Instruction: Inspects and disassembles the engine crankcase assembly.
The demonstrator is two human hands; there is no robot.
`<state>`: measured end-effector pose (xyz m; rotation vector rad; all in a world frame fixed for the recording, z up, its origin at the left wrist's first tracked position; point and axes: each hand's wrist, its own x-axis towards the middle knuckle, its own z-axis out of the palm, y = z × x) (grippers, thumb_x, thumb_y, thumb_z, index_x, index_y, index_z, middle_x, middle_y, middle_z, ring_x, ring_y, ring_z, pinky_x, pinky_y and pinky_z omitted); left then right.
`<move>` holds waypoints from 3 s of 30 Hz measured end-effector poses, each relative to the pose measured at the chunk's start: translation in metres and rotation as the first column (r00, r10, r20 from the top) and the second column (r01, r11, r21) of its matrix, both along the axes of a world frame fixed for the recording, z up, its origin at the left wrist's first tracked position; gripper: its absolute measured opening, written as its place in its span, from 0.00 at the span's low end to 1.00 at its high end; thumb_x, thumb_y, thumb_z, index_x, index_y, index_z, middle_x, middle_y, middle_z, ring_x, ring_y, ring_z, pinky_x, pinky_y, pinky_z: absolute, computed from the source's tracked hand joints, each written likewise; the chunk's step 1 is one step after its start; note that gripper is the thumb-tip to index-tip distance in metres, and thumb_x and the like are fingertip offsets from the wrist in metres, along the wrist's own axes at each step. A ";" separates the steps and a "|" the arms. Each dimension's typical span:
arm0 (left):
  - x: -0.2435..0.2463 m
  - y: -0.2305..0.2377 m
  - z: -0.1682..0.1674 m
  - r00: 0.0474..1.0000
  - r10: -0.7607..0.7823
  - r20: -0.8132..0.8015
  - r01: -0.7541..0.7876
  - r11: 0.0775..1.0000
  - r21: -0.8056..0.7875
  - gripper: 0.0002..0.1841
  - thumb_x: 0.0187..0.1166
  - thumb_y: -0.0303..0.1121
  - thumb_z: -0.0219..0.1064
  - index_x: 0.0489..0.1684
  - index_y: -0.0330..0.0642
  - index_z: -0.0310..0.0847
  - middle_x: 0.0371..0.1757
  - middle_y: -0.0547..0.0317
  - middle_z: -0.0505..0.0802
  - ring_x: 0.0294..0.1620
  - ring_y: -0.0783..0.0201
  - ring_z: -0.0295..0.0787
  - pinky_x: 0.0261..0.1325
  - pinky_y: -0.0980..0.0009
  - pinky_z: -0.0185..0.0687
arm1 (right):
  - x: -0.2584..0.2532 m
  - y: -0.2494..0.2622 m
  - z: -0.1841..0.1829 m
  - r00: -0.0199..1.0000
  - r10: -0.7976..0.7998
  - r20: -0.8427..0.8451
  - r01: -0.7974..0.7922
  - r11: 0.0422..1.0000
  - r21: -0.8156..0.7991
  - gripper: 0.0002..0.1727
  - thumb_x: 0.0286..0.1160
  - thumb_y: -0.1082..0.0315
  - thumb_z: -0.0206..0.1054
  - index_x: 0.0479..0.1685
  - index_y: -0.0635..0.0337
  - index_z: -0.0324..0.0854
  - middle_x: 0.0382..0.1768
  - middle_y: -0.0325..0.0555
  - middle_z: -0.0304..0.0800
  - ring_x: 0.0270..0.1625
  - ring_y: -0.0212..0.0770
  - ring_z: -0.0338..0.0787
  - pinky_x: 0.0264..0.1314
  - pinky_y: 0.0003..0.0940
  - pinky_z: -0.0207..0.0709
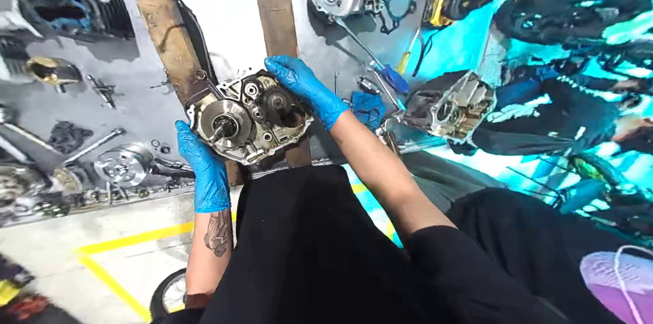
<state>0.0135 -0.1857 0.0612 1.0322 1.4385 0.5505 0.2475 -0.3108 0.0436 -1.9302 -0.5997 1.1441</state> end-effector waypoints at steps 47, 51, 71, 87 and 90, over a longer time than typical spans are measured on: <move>0.205 -0.019 -0.019 0.309 -0.796 0.520 0.718 0.554 0.421 0.11 0.75 0.26 0.56 0.26 0.49 0.83 0.31 0.72 0.90 0.38 0.76 0.87 0.46 0.72 0.85 | -0.196 -0.132 0.060 0.419 -0.907 0.027 0.663 0.327 0.674 0.33 0.74 0.60 0.76 0.76 0.48 0.65 0.67 0.28 0.78 0.67 0.28 0.82 0.71 0.32 0.80; 0.209 -0.024 -0.010 0.262 -0.821 0.508 0.778 0.491 0.392 0.13 0.74 0.24 0.56 0.23 0.51 0.83 0.29 0.76 0.90 0.35 0.79 0.87 0.43 0.75 0.85 | -0.196 -0.136 0.067 0.456 -0.889 0.032 0.717 0.389 0.578 0.43 0.66 0.76 0.76 0.83 0.67 0.56 0.78 0.49 0.71 0.78 0.38 0.76 0.78 0.38 0.77; -0.050 -0.054 0.007 0.694 -0.693 0.194 0.648 0.719 0.253 0.30 0.93 0.50 0.39 0.87 0.40 0.61 0.79 0.52 0.79 0.68 0.63 0.84 0.66 0.62 0.84 | -0.215 -0.133 0.062 0.528 -0.803 0.277 0.638 0.590 0.494 0.46 0.58 0.79 0.78 0.80 0.74 0.55 0.75 0.55 0.73 0.78 0.37 0.76 0.80 0.34 0.74; -0.033 -0.132 0.059 0.478 -0.844 -0.243 0.830 0.343 0.441 0.46 0.79 0.56 0.66 0.91 0.34 0.54 0.88 0.39 0.68 0.85 0.53 0.71 0.81 0.56 0.73 | -0.209 -0.164 0.058 0.696 -0.711 0.104 0.525 0.602 0.601 0.51 0.58 0.69 0.83 0.84 0.76 0.56 0.83 0.68 0.65 0.86 0.50 0.69 0.86 0.44 0.69; -0.022 -0.138 0.065 0.524 -0.815 -0.248 0.813 0.392 0.430 0.36 0.89 0.49 0.53 0.89 0.31 0.55 0.86 0.38 0.70 0.82 0.59 0.73 0.82 0.63 0.72 | -0.207 -0.185 0.043 0.708 -0.706 0.025 0.554 0.576 0.601 0.46 0.62 0.67 0.81 0.81 0.76 0.62 0.79 0.69 0.72 0.81 0.53 0.75 0.83 0.47 0.73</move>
